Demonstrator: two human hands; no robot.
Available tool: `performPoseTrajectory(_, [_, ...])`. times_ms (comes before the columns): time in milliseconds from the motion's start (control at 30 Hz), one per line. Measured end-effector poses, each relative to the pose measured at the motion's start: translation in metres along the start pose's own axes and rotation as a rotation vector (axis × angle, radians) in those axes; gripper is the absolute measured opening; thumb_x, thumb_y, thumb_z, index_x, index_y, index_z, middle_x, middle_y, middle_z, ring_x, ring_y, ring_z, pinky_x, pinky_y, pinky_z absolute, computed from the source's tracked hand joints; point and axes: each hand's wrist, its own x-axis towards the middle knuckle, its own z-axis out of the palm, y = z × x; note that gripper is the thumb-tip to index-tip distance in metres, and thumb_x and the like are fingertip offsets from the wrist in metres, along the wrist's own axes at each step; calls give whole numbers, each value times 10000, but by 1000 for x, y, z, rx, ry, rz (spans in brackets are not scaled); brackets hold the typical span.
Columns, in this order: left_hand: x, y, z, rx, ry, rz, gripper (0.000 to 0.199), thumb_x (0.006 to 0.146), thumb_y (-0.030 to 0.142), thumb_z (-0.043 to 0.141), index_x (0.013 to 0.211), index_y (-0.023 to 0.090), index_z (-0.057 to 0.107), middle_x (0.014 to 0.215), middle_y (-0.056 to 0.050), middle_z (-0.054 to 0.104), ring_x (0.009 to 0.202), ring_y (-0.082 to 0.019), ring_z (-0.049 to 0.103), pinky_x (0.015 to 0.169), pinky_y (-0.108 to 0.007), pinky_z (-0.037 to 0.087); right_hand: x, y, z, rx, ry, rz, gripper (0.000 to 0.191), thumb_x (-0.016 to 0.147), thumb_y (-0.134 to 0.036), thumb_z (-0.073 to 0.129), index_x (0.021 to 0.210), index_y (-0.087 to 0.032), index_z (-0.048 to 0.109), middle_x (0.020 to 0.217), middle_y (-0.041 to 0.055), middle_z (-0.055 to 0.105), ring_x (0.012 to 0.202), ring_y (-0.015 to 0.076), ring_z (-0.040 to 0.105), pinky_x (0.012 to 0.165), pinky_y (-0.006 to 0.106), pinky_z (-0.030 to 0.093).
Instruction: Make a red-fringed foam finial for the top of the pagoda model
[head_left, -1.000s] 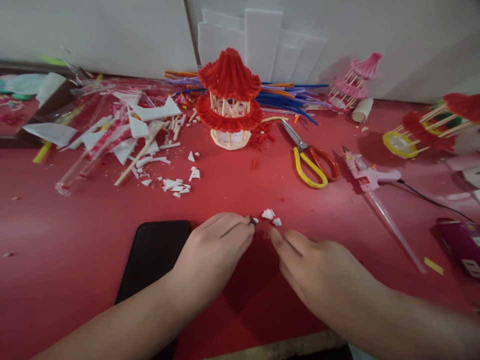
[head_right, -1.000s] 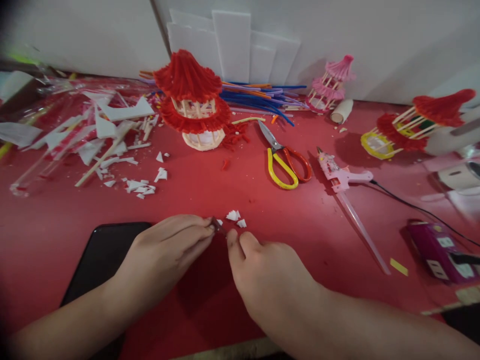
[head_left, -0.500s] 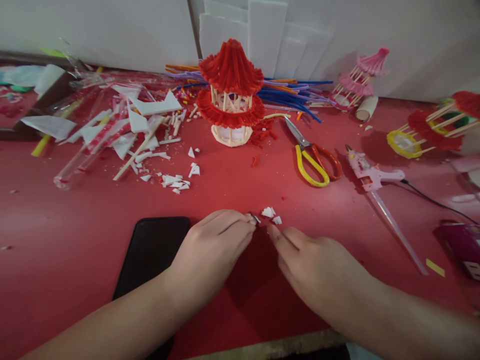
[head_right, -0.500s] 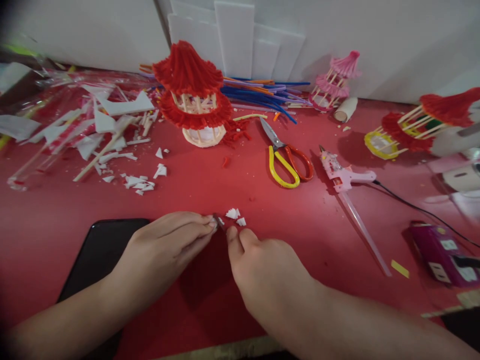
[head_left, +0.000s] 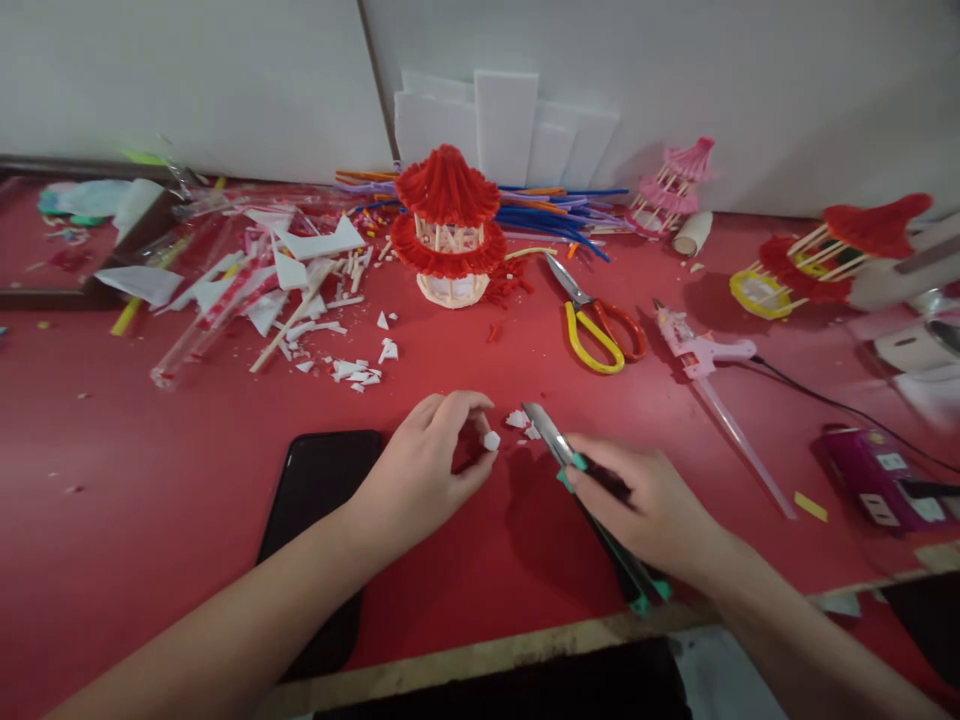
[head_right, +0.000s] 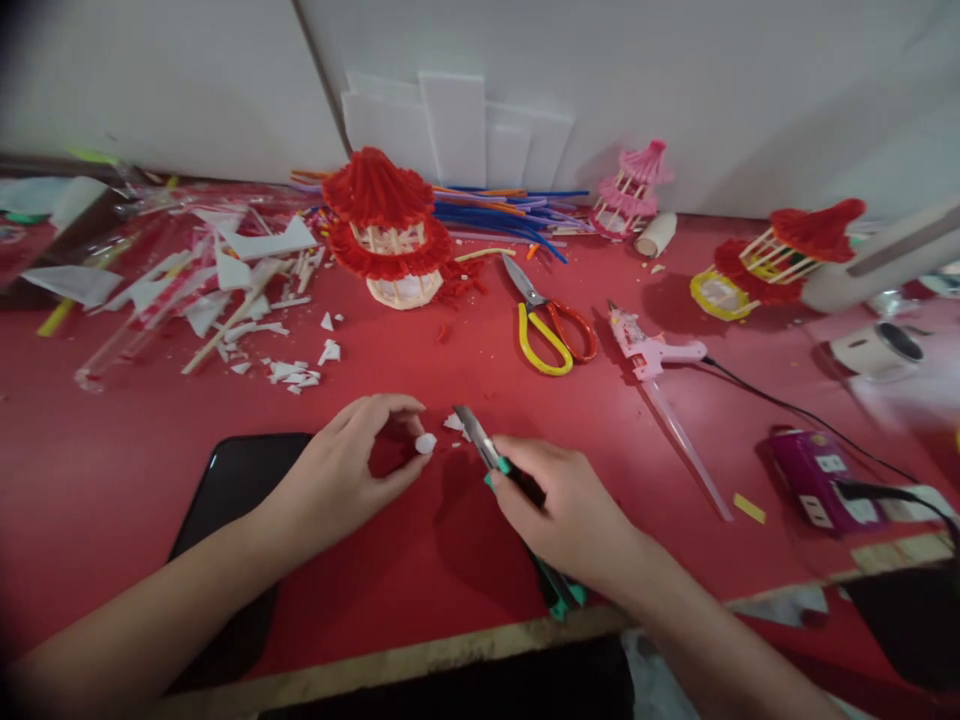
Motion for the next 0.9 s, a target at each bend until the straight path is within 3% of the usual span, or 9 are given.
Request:
performPoseTrajectory(133, [2,2,-4,4,-75,21,336,833,170,638,1153,187,535,1032,-75,633,982,-232,607,865,-418,525,17,10,3,334,69,177,319,893,-355,568,1140,-193,689,925,44,746,778,159,686,658,259,537])
performPoseTrajectory(200, [3,2,-6,-62,-73,6,349,841,188,634,1175,181,533,1104,-98,618,1041,-239,603,921,-446,519,21,13,5,442,82,200,320,874,-361,590,1116,-179,692,916,43,742,750,150,677,663,262,535])
performPoseTrajectory(333, [7,0,-6,-474,-60,-97,375,861,217,642,1204,176,497,1164,-131,641,1014,-206,668,870,-392,583,18,14,10,503,39,135,331,856,-360,630,1128,-180,688,956,49,739,775,146,673,683,261,534])
performPoseTrajectory(467, [11,0,-4,-865,-201,-176,463,791,195,739,1187,179,500,989,-90,739,864,-187,743,771,-329,627,11,3,15,443,-110,-6,288,881,-322,608,1122,-186,688,1010,52,729,832,145,661,726,258,524])
performPoseTrajectory(600, [12,2,-5,-862,-206,-252,342,770,201,761,1066,178,591,834,-38,762,776,-183,757,731,-300,623,9,-2,18,400,-163,-38,258,901,-315,580,1092,-179,686,988,46,721,867,153,655,774,269,521])
performPoseTrajectory(767, [15,5,-7,-830,-219,-383,334,662,283,852,906,174,653,783,-22,762,712,-168,741,637,-230,587,11,6,22,491,-120,-36,260,844,-327,668,1064,-199,721,928,37,726,754,135,631,677,240,501])
performPoseTrajectory(900, [17,-1,-11,-776,-208,-394,281,673,339,829,848,164,696,715,-39,764,625,-180,729,557,-239,579,9,12,19,574,-105,4,257,794,-325,729,1027,-218,742,878,18,728,715,128,635,643,237,507])
